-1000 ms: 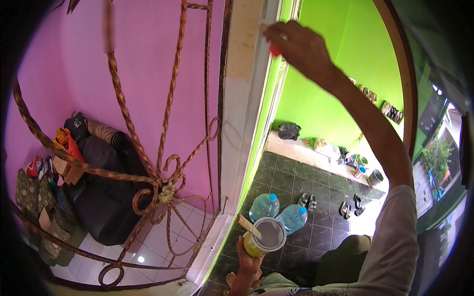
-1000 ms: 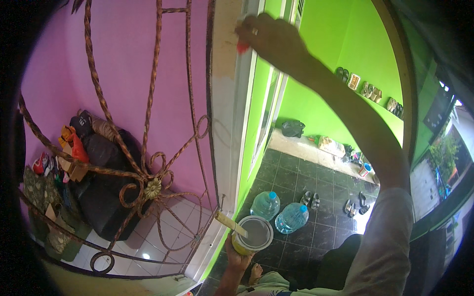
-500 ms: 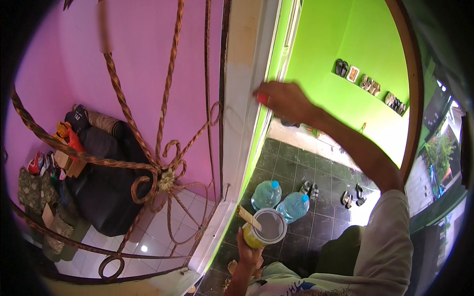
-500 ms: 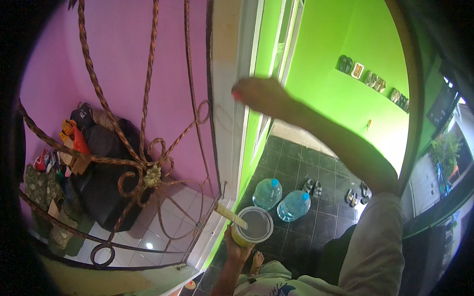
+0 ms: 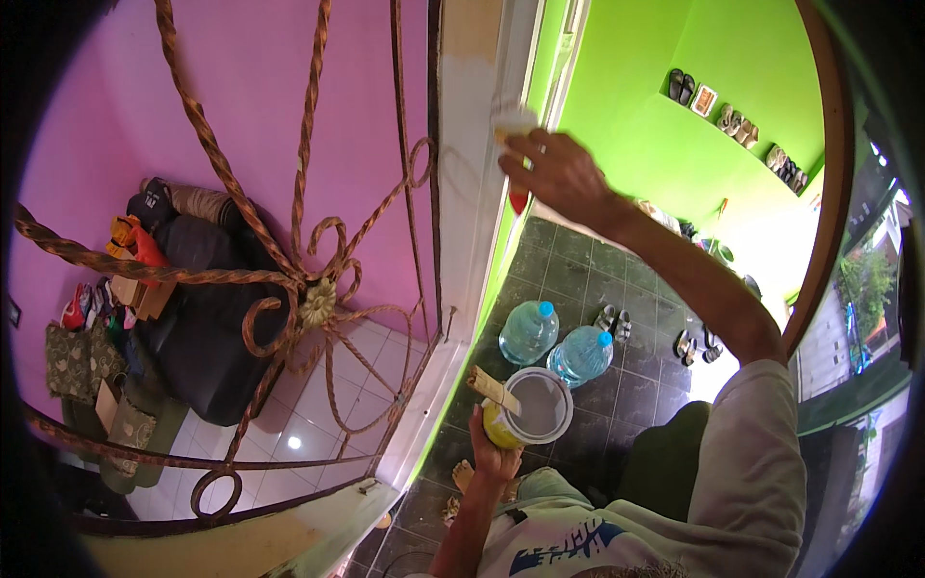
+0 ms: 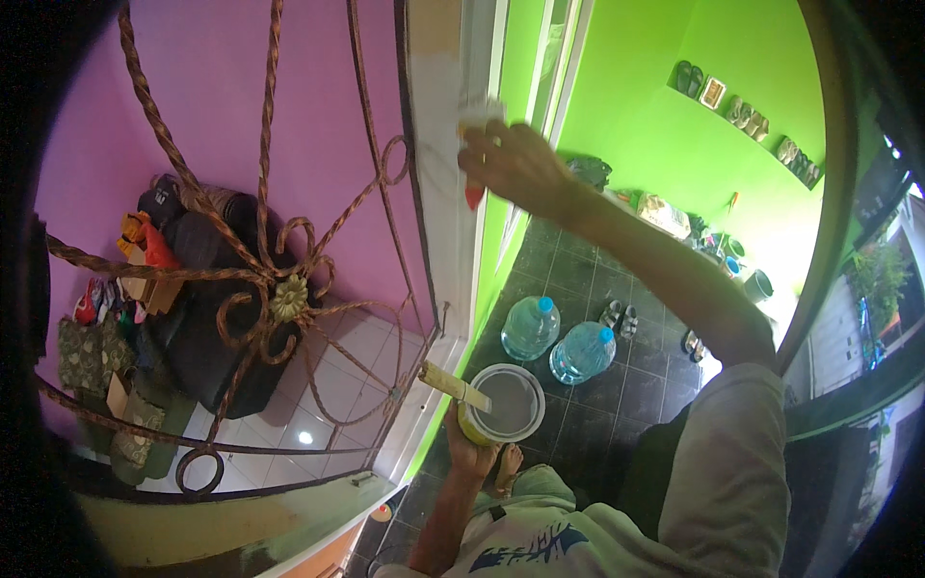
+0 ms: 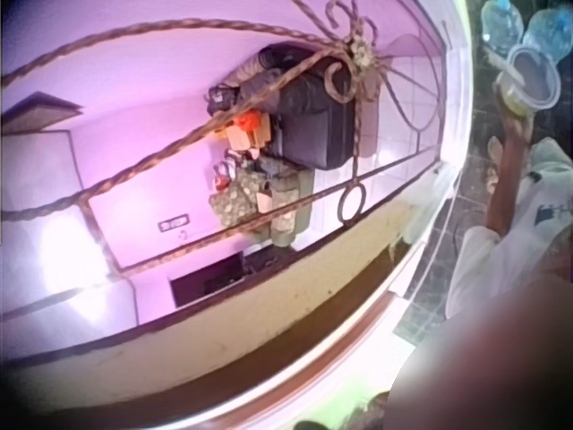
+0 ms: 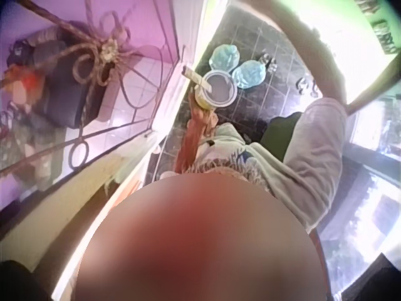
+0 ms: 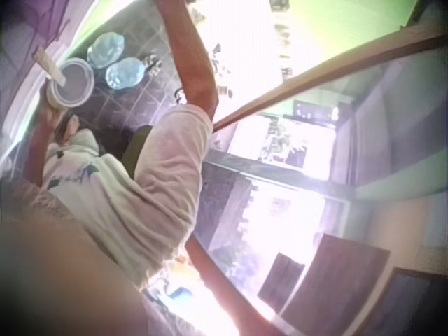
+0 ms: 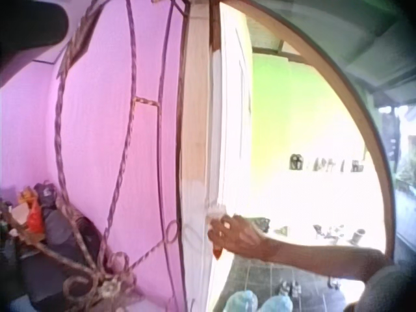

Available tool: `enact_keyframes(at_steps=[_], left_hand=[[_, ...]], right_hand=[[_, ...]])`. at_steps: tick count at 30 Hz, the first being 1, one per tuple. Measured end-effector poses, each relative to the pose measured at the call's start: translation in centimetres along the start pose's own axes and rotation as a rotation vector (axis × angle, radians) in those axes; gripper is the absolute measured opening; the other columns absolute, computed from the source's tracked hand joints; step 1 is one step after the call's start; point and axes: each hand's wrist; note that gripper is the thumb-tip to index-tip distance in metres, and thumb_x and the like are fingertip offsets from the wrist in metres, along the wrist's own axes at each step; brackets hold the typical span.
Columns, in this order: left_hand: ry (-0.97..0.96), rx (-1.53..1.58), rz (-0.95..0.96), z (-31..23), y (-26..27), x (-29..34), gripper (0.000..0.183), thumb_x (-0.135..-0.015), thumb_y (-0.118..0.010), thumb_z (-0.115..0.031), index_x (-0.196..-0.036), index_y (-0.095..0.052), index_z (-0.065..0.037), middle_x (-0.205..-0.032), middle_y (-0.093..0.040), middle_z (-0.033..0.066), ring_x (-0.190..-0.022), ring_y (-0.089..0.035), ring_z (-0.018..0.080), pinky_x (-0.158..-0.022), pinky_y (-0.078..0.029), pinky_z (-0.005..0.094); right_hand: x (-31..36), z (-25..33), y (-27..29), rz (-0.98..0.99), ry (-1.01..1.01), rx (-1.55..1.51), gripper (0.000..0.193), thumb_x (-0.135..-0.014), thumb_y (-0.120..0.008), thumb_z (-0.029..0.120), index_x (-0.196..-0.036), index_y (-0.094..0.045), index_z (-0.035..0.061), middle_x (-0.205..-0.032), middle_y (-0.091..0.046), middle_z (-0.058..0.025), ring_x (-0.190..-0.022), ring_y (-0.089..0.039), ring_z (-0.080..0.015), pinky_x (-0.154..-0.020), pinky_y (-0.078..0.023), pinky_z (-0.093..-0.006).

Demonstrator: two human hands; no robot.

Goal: The person paints a white door frame with white paint using a brush. They repeatedly dip the brush into a small paint container and apply paint to the vertical frame next to a decorative metal gate.

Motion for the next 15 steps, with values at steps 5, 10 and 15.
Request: enact_keyframes(at_steps=[5, 10, 15], left_hand=[[-0.028, 0.003, -0.01, -0.2, -1.4, 1.5, 0.064, -0.101, -0.047, -0.055, -0.147, -0.046, -0.011, -0.142, -0.057, 0.0082, -0.131, -0.054, 0.0255, -0.11, -0.045, 0.0476], [-0.115, -0.222, -0.094, -0.2, -1.8, 2.5, 0.071, -0.102, -0.04, -0.058, -0.153, -0.038, -0.008, -0.149, -0.05, 0.0116, -0.138, -0.048, 0.0285, -0.116, -0.039, 0.0496], [-0.134, -0.27, -0.041, -0.3, -0.4, 2.8, 0.079, -0.101, -0.036, -0.065, -0.155, -0.034, -0.007, -0.152, -0.046, 0.0146, -0.139, -0.046, 0.0308, -0.117, -0.038, 0.0497]], right_hand=[[6.0, 8.8, -4.9, 0.31, -0.121, -0.431, 0.017, -0.082, -0.072, 0.018, -0.094, -0.068, 0.0071, -0.113, -0.061, -0.0064, -0.096, -0.067, -0.0237, -0.072, -0.058, -0.0388], [9.8, 12.9, -5.3, 0.203, -0.873, -0.916, 0.018, -0.088, -0.074, 0.019, -0.089, -0.067, 0.0019, -0.099, -0.065, -0.0104, -0.082, -0.068, -0.0274, -0.072, -0.055, -0.0405], [15.0, 16.8, -5.7, 0.264, -1.539, -0.982, 0.039, -0.081, -0.084, 0.033, -0.079, -0.07, -0.0034, -0.08, -0.069, -0.0147, -0.071, -0.069, -0.0238, -0.069, -0.052, -0.0355]])
Point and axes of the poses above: each hand's wrist, its own x-axis away from the middle knuckle, its own y-axis out of the back of the hand, z = x × y
